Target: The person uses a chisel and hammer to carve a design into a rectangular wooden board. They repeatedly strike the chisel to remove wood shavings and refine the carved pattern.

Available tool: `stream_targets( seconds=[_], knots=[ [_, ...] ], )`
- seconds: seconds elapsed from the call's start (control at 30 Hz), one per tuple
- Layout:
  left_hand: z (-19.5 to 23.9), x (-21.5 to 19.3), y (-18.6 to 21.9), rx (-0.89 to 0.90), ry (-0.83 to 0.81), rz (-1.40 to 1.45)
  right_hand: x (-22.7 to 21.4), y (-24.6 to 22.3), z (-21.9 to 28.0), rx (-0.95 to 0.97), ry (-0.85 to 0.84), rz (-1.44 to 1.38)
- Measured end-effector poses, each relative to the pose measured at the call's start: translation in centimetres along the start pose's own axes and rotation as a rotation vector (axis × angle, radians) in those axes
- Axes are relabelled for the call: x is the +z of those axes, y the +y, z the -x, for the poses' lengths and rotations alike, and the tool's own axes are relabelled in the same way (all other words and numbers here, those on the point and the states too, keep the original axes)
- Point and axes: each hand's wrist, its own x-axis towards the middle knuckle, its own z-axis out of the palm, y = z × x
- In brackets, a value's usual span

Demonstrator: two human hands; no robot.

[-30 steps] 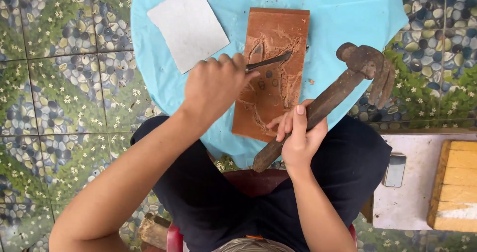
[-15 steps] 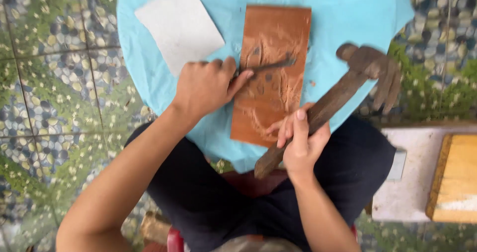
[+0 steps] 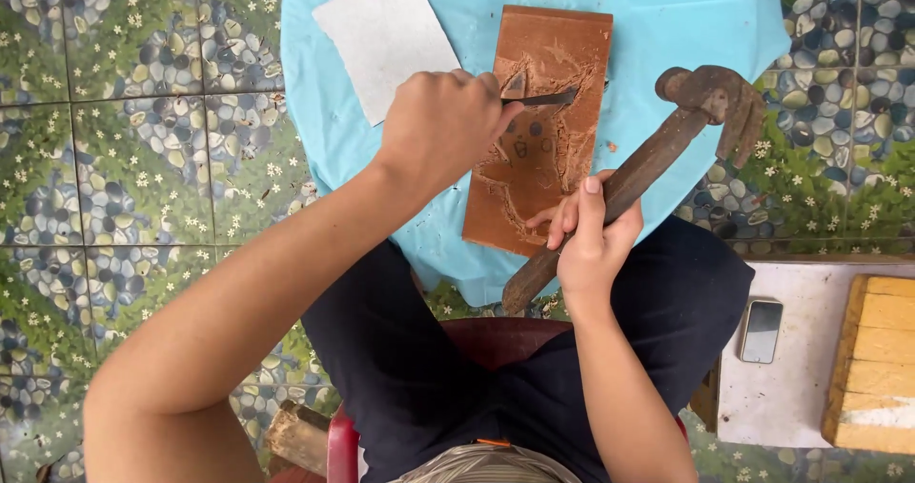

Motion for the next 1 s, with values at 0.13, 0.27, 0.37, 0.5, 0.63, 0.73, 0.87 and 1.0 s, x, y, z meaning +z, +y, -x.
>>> stream_targets(
  seconds=[0.13, 0.27, 0.37, 0.5, 0.63, 0.73, 0.87, 1.0],
  knots=[
    [-1.7, 0.0, 1.5, 0.107, 0.029, -0.042, 0.1, -0.4, 0.1, -0.008, -0.018, 0.016],
    [-3.1, -0.9, 3.3, 0.091, -0.091, -0.124, 0.2, -0.7, 0.0, 0.009, -0.026, 0.044],
    [-3.3, -0.9, 2.6, 0.118, -0.133, -0.067, 0.2, -0.9, 0.1, 0.018, -0.026, 0.053],
    [-1.8, -1.7, -1.7, 0.121, -0.208, 0.106, -0.1, 0.3, 0.2, 0.036, -0.005, 0.043],
    [-0.5, -0.1, -2.3, 0.081, -0.198, 0.132, 0.4, -0.1, 0.1, 0.039, 0.005, 0.052],
    [-0.5, 0.7, -2.7, 0.054, -0.217, 0.191, 0.4, -0.3, 0.0, 0.036, 0.002, 0.042],
    [-0.6, 1.7, -3.0, 0.031, -0.302, 0.324, 0.1, 0.0, 0.2, 0.033, -0.006, 0.024],
    [-0.8, 1.7, -2.4, 0.073, -0.268, 0.216, -0.1, 0.1, 0.3, 0.033, 0.002, 0.028]
  ],
)
